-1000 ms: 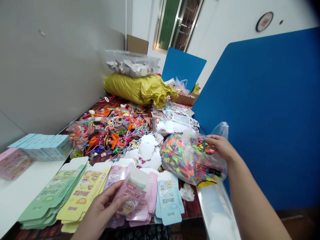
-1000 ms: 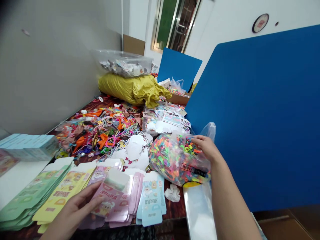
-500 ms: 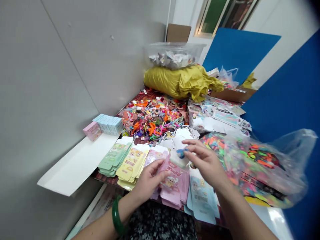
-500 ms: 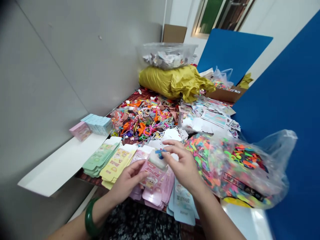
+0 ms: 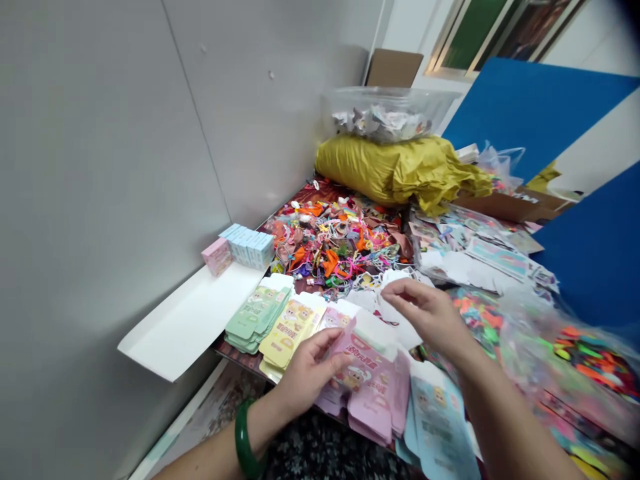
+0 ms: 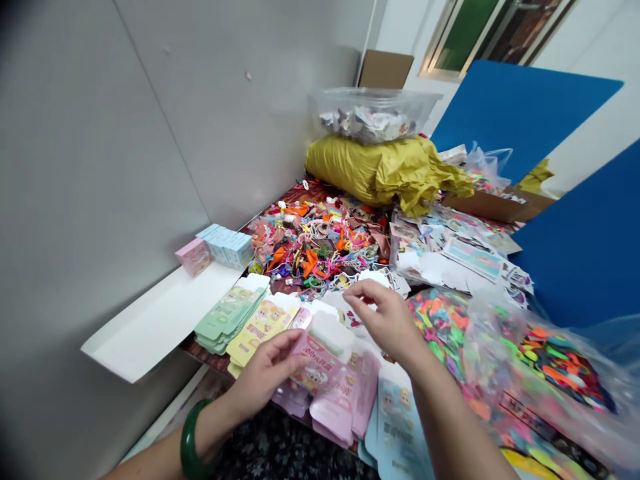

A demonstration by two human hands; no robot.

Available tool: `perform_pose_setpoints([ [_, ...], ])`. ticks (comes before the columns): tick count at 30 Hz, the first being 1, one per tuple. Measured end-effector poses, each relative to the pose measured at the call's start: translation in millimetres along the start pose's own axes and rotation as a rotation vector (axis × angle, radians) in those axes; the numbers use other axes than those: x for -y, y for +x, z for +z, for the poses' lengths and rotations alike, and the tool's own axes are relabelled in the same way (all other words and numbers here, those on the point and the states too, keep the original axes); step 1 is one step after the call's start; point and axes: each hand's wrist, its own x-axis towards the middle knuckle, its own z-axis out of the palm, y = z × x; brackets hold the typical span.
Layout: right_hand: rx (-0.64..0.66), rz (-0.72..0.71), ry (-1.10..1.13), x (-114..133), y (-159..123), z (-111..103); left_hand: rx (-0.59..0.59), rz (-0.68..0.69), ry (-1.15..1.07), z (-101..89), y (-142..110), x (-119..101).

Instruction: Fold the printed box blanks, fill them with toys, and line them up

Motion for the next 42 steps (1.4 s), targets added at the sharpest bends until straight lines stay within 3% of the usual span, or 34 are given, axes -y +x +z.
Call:
perform_pose_setpoints([
  [3,0.008,0.065,-0.184,-18,33,20,0.008,-0.025,-0.014,-4.3,-5,3],
  [5,0.047,0.024,-0.273,-25,54,40,0.017,-0.007,-0.018,-6.8,-9,5],
  [10,0.138,-0.085,-0.355,-32,94,94,0.027,0.038,0.026,-13.3,-14,6],
  [13,0.161,-0.085,-0.350,-38,112,113,0.028,0.028,0.023,-18.4,-15,4],
  [17,0.146,-0.037,-0.253,-47,133,115,0.006,0.031,0.002,-27.3,-15,0],
  [22,0.048,0.116,-0.016,-49,146,92,-0.074,0.050,0.044,-36.7,-10,-2],
  [27,0.040,0.168,0.248,-28,125,61,-0.142,0.004,-0.034,-39.8,-3,-3],
  [33,0.042,0.162,0.713,24,65,33,-0.259,-0.022,-0.062,-36.0,1,-9],
  [35,0.025,0.098,0.638,37,44,32,-0.229,-0.007,-0.054,-32.5,1,-7],
  [40,0.033,-0.245,0.004,51,4,33,-0.143,0.094,-0.052,-21.7,3,-2],
  [42,0.045,-0.344,-0.146,53,-8,31,-0.137,0.144,-0.030,-17.1,3,-3],
])
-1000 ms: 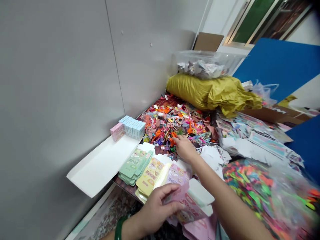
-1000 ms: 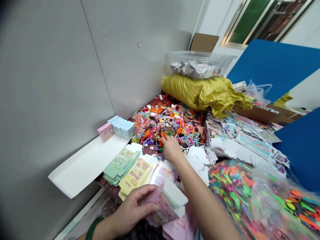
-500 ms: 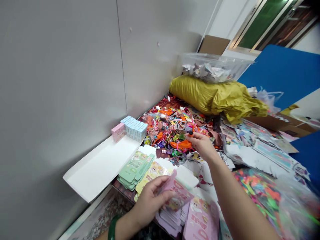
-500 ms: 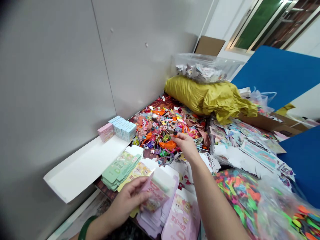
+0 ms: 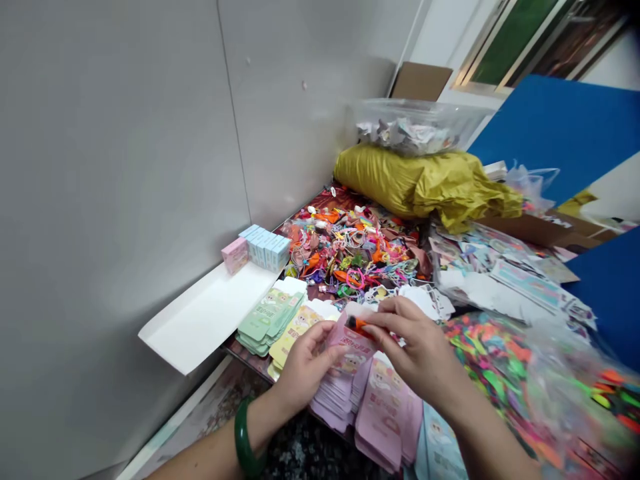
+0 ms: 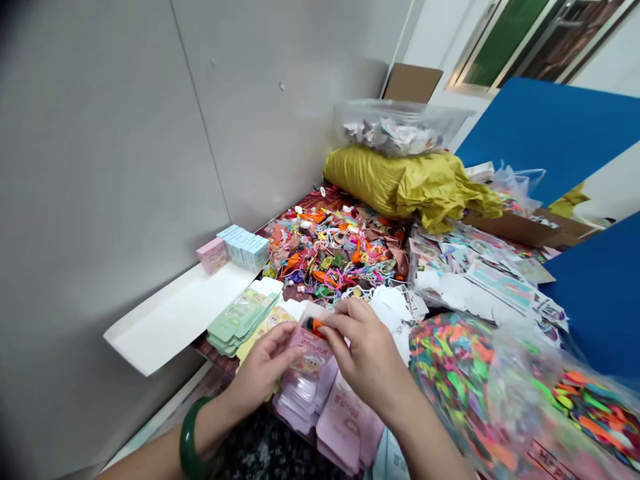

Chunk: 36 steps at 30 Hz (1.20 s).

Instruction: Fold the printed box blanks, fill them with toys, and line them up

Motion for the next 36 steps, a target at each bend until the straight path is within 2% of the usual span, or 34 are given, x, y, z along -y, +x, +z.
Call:
perform_pose_setpoints([
  [3,0.091,-0.015,-0.080,9,-13,-2,0.002,0.095,0.070,8.4,0,-3],
  [6,0.242,0.061,-0.043,17,-23,-3,0.037,0.158,0.115,16.9,0,-4],
  [8,0.287,0.118,-0.003,19,-28,-6,0.057,0.176,0.130,20.6,1,-1],
  [10,0.230,0.162,0.035,15,-34,-11,0.066,0.158,0.125,21.9,1,3],
  [13,-0.040,0.329,0.093,-2,-42,-18,0.076,0.019,0.012,21.3,1,11],
  [15,-0.128,0.523,0.255,-19,-46,-16,0.073,-0.075,-0.087,20.9,2,16],
  [17,-0.051,0.689,0.551,-35,-50,-8,0.063,-0.111,-0.139,21.2,2,19],
  [20,0.061,0.806,0.964,-49,-55,11,0.052,-0.125,-0.137,21.3,1,23],
  [24,0.107,0.835,1.156,-49,-57,30,0.072,-0.125,-0.159,18.9,-1,22],
  [28,0.136,0.803,1.139,-49,-57,36,0.070,-0.100,-0.219,17.4,2,14],
  [31,0.141,0.785,1.118,-51,-57,38,0.064,-0.121,-0.105,19.1,5,5],
  [34,0.079,0.745,1.065,-48,-61,39,0.062,-0.107,0.000,20.4,7,-3],
  [36,-0.023,0.648,0.951,-43,-65,39,0.037,-0.023,0.053,19.1,6,-6],
])
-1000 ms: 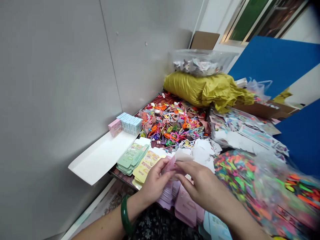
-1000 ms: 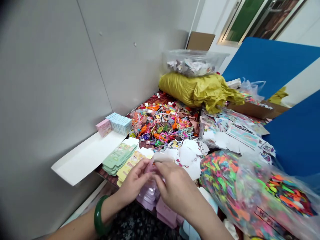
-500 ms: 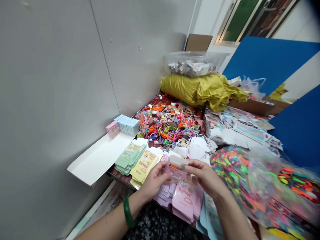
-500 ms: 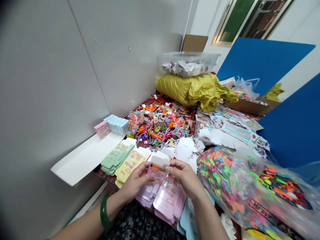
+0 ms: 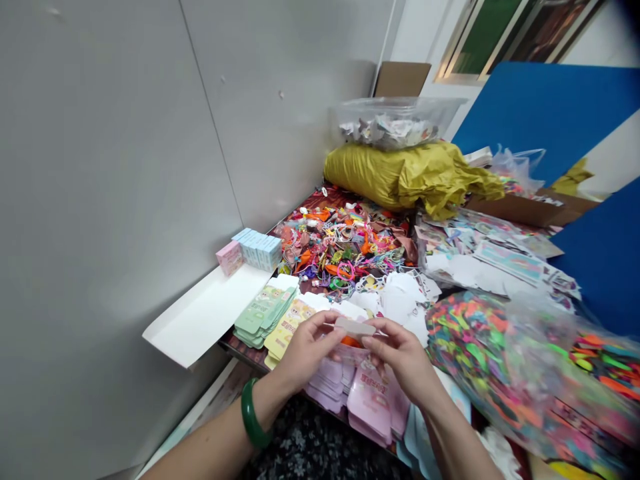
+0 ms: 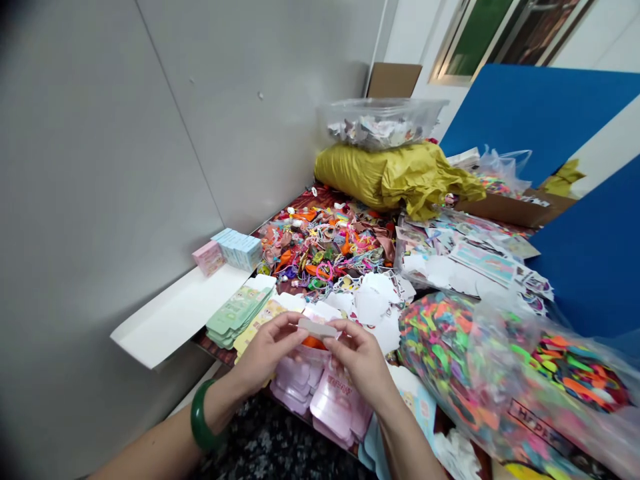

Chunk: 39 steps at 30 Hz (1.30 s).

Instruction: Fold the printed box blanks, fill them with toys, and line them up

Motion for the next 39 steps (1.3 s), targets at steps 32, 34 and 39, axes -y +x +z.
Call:
perform_pose_setpoints([
  [32,-0.148,-0.663,-0.589,-11,-24,9,-0.003,0.488,0.453,-12.8,-5,16],
  [34,-0.145,-0.680,-0.593,-9,-25,9,-0.013,0.479,0.449,-11.5,-3,13],
  [39,-0.114,-0.648,-0.571,3,-23,11,0.014,0.401,0.474,-6.3,-1,-5],
])
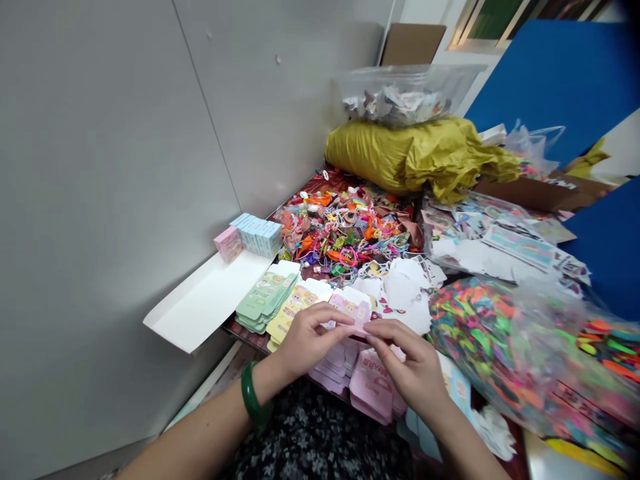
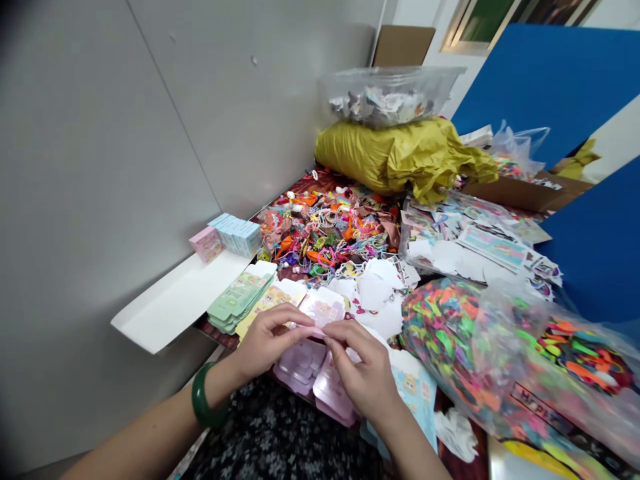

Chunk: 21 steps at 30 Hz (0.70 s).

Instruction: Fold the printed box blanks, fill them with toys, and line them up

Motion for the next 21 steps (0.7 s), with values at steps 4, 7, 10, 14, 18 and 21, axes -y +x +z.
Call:
perform_pose_setpoints([
  [4,0.020,-0.059,-0.046,-1,-3,-1,0.037,0.069,0.060,-3.2,0,3],
  [7,0.024,-0.142,-0.104,-7,-9,0,0.068,0.201,0.124,-7.0,-5,17],
  [10,0.047,-0.209,-0.148,-15,-13,0,0.091,0.311,0.188,-10.3,-8,29],
  [14,0.089,-0.221,-0.190,-19,-14,3,0.066,0.339,0.225,-8.2,-8,34],
  [18,0.061,-0.165,-0.234,-7,-16,-1,0.044,0.276,0.186,-9.3,-8,15],
  [21,-0.070,-0.089,-0.285,-14,-23,-20,-0.015,0.273,0.144,-26.3,-3,-6],
])
